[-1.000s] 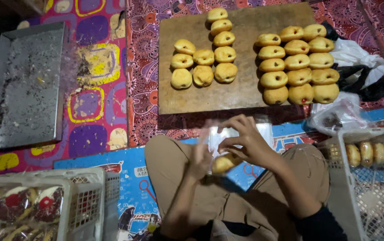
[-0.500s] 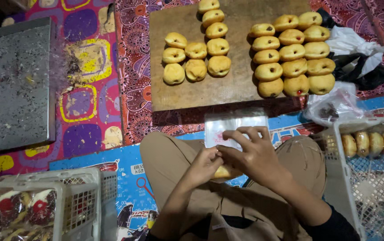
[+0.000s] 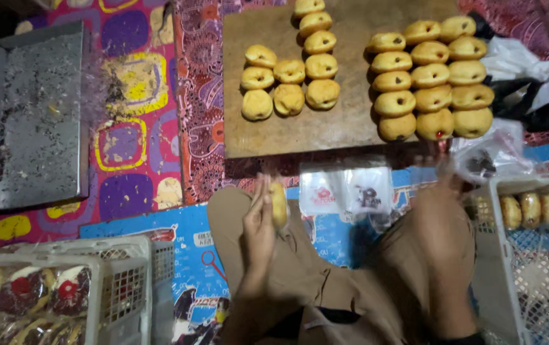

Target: The person sits on the floor and repeatedly picks up small round buns from a wooden board, places each into a clear plastic bag, and sets the bagged buns into a white plastic crate. The person handles the buns one at a time throughout the clip.

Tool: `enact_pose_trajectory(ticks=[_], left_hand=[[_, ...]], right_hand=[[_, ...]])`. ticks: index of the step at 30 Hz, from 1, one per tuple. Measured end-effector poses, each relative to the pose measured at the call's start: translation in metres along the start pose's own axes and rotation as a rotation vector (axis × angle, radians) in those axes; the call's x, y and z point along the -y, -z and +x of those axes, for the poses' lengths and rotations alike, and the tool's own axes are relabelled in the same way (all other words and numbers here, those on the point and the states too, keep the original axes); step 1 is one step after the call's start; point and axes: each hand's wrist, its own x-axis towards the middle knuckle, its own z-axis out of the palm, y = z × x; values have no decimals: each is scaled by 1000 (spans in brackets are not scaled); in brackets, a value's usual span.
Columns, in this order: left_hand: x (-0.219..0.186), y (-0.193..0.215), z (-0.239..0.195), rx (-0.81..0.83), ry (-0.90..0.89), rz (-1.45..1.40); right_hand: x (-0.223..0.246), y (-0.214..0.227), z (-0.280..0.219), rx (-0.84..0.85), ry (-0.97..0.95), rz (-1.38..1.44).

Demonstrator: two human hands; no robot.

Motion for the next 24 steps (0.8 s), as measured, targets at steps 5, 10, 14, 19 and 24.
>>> enact_pose_trajectory(ticks=[5, 10, 14, 19, 24], left_hand=[[-26, -50, -46, -38, -236, 71], [-36, 3, -15, -33, -164, 273], [-1, 37, 37, 286, -10, 205], [30, 25, 31, 421, 74, -84], [40, 28, 0, 24, 138, 44]], right_hand=[[60, -117, -39, 190, 46, 383], [60, -96, -15, 156, 33, 1031], [57, -86, -34, 569, -25, 1213], [47, -108, -49, 697, 18, 1252], [48, -119, -42, 417, -50, 1379]])
